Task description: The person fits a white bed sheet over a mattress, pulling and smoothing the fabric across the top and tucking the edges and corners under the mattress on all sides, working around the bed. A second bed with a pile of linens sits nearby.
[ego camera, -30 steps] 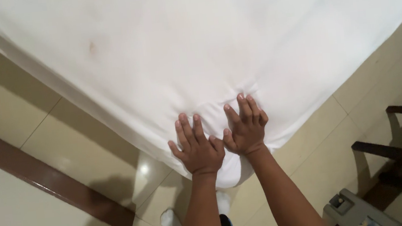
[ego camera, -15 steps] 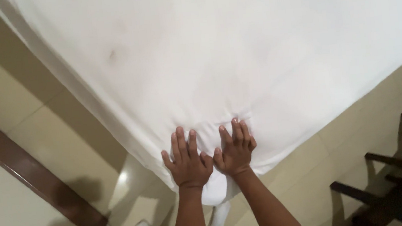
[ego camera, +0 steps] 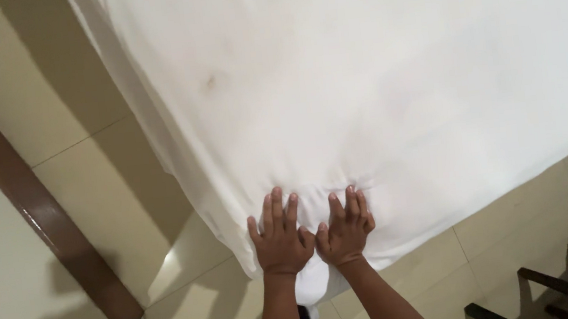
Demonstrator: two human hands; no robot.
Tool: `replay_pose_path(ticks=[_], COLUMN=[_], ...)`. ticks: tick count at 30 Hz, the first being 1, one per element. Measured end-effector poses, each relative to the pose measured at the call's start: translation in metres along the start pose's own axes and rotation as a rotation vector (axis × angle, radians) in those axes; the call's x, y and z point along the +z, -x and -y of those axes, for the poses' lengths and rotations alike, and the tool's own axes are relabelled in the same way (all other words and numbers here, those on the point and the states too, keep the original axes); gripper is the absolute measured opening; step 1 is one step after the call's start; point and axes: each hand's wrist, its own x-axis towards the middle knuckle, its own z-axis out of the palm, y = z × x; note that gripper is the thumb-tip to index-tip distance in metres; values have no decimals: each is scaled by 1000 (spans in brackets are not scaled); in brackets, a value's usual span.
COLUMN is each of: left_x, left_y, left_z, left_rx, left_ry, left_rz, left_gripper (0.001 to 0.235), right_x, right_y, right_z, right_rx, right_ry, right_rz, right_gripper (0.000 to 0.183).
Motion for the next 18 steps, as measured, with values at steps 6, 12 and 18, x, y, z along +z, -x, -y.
replay_pose_path(ticks=[6, 12, 18], left_x=[-1, -1, 4], left_y=[1, 0, 3], left_z=[2, 2, 3], left_rx=[-6, -12, -11], left_ry=[-5, 4, -33], left_rz=[6, 22, 34], left_gripper=[67, 66, 68], right_x=[-4, 3, 0], right_y=[-3, 3, 3], right_z=[3, -2, -1], right_rx=[21, 5, 15], right_ry=[-16, -35, -47], right_rz=[40, 57, 55], right_gripper=[61, 61, 61])
